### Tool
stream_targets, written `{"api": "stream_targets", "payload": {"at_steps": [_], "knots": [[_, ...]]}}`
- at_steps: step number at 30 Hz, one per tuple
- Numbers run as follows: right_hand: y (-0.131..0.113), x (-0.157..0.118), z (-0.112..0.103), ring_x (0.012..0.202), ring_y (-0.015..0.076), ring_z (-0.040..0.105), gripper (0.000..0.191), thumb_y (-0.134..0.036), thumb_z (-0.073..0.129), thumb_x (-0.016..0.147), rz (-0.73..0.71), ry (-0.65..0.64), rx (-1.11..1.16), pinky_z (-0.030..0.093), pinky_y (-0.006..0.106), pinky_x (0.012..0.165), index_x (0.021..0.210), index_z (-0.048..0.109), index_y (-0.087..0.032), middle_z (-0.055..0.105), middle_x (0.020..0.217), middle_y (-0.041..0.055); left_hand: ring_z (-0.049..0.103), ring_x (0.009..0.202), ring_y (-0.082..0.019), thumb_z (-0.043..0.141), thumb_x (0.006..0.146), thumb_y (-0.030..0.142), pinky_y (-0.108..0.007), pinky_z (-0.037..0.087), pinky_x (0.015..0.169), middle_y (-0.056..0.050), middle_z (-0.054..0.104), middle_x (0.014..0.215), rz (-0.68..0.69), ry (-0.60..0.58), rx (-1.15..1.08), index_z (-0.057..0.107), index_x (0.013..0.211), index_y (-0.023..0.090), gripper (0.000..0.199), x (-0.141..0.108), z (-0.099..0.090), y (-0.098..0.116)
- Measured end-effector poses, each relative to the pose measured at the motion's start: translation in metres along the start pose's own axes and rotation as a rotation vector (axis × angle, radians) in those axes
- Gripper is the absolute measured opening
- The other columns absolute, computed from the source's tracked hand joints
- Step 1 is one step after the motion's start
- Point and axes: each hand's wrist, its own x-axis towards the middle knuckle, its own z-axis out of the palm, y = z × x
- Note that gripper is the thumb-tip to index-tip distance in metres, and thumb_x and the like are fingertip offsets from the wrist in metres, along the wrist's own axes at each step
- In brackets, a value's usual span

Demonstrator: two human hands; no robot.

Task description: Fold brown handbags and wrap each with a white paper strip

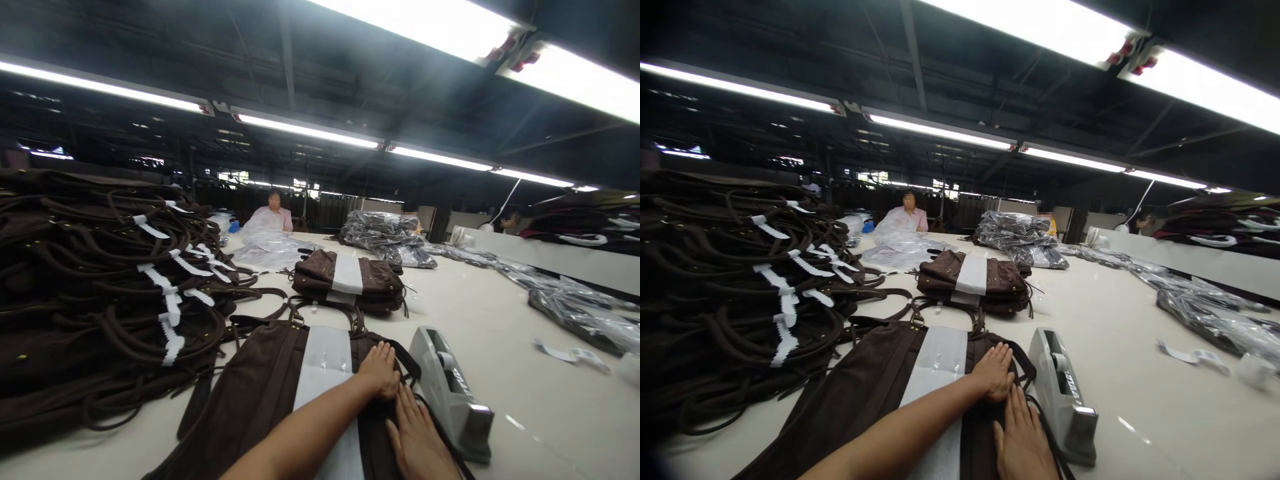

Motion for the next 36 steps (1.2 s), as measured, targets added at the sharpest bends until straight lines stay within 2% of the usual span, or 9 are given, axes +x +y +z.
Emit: {"api": "stream_targets", "payload": {"at_steps": [5, 8, 11, 15, 18, 23, 26, 30, 36], "knots": [[0.003, 0.052, -0.022, 0.143, 0.0305, 0.025, 0.066, -0.021, 0.041, 0.082, -0.044, -0.138, -0.036, 0.023, 0.047, 0.116, 0.146, 0.035, -0.005, 0.025, 0.154, 0.0157, -0.004, 0.148, -0.026, 0.009, 0.092, 0.046, -0.042, 0.002, 0.120, -0.014, 0.002, 0.161, -0.019, -0.015, -0.011, 0.010, 0.150, -0.002, 0.075, 0.004, -0.005, -0.001], [0.008, 0.065, -0.027, 0.144, 0.0309, 0.024, 0.068, -0.020, 0.042, 0.082, -0.050, -0.128, -0.005, 0.023, 0.048, 0.116, 0.148, 0.032, -0.008, 0.020, 0.156, 0.0146, -0.005, 0.148, -0.027, 0.008, 0.092, 0.050, -0.044, 0.002, 0.120, -0.015, 0.001, 0.160, -0.025, -0.025, -0.007, 0.011, 0.150, -0.003, 0.078, 0.007, -0.007, -0.002], [0.005, 0.054, -0.031, 0.144, 0.0279, 0.025, 0.064, -0.021, 0.037, 0.086, 0.017, -0.111, 0.018, 0.024, 0.045, 0.116, 0.147, 0.031, -0.006, 0.024, 0.155, 0.0142, -0.007, 0.148, -0.026, 0.008, 0.092, 0.052, -0.044, 0.001, 0.120, -0.014, -0.002, 0.160, -0.027, -0.029, 0.007, 0.008, 0.150, -0.002, 0.080, 0.008, -0.006, -0.003], [-0.001, 0.013, -0.031, 0.143, 0.0257, 0.026, 0.064, -0.037, 0.031, 0.093, 0.077, -0.086, 0.038, 0.026, 0.043, 0.116, 0.147, 0.029, -0.002, 0.025, 0.154, 0.0120, -0.008, 0.148, -0.025, 0.012, 0.091, 0.053, -0.044, 0.000, 0.120, -0.014, -0.005, 0.160, -0.014, -0.036, 0.035, 0.006, 0.151, 0.000, 0.080, 0.008, -0.004, -0.003], [-0.002, -0.022, -0.022, 0.143, 0.0268, 0.027, 0.065, -0.045, 0.033, 0.093, 0.039, 0.013, 0.040, 0.029, 0.043, 0.116, 0.145, 0.036, -0.006, 0.025, 0.154, 0.0090, -0.008, 0.148, -0.026, 0.013, 0.092, 0.053, -0.044, 0.001, 0.120, -0.014, -0.005, 0.160, -0.018, -0.038, 0.056, 0.007, 0.151, -0.001, 0.080, 0.008, -0.003, -0.003], [0.000, -0.057, -0.011, 0.139, 0.0305, 0.034, 0.066, -0.052, 0.040, 0.090, 0.070, -0.016, 0.069, 0.035, 0.044, 0.113, 0.140, 0.048, -0.008, 0.034, 0.149, 0.0109, -0.003, 0.148, -0.025, 0.014, 0.093, 0.055, -0.041, 0.006, 0.120, -0.014, 0.000, 0.160, -0.001, -0.032, 0.097, 0.011, 0.151, 0.001, 0.080, 0.005, -0.002, -0.001], [-0.003, -0.054, -0.023, 0.140, 0.0303, 0.032, 0.067, -0.052, 0.040, 0.091, 0.072, 0.014, 0.123, 0.033, 0.044, 0.114, 0.141, 0.046, -0.008, 0.033, 0.150, 0.0119, 0.000, 0.148, -0.026, 0.015, 0.093, 0.054, -0.043, 0.009, 0.119, -0.015, 0.004, 0.159, 0.020, 0.010, 0.142, 0.013, 0.151, 0.002, 0.078, 0.004, 0.000, 0.000], [-0.013, -0.023, -0.052, 0.144, 0.0272, 0.023, 0.066, -0.044, 0.035, 0.094, 0.029, -0.018, 0.207, 0.028, 0.045, 0.115, 0.147, 0.033, -0.005, 0.023, 0.155, 0.0134, 0.011, 0.147, -0.030, 0.017, 0.097, 0.048, -0.052, 0.018, 0.116, -0.021, 0.015, 0.158, 0.052, 0.070, 0.214, 0.020, 0.150, 0.004, 0.069, 0.009, -0.001, -0.003], [-0.023, -0.007, -0.078, 0.147, 0.0272, 0.009, 0.065, -0.037, 0.030, 0.097, 0.106, -0.161, 0.158, 0.019, 0.045, 0.116, 0.149, 0.020, 0.002, 0.014, 0.158, 0.0173, 0.042, 0.131, -0.031, 0.056, 0.092, 0.041, -0.058, 0.034, 0.107, -0.012, 0.041, 0.146, 0.095, 0.092, 0.245, 0.046, 0.135, 0.020, 0.050, 0.011, -0.008, 0.003]]}}
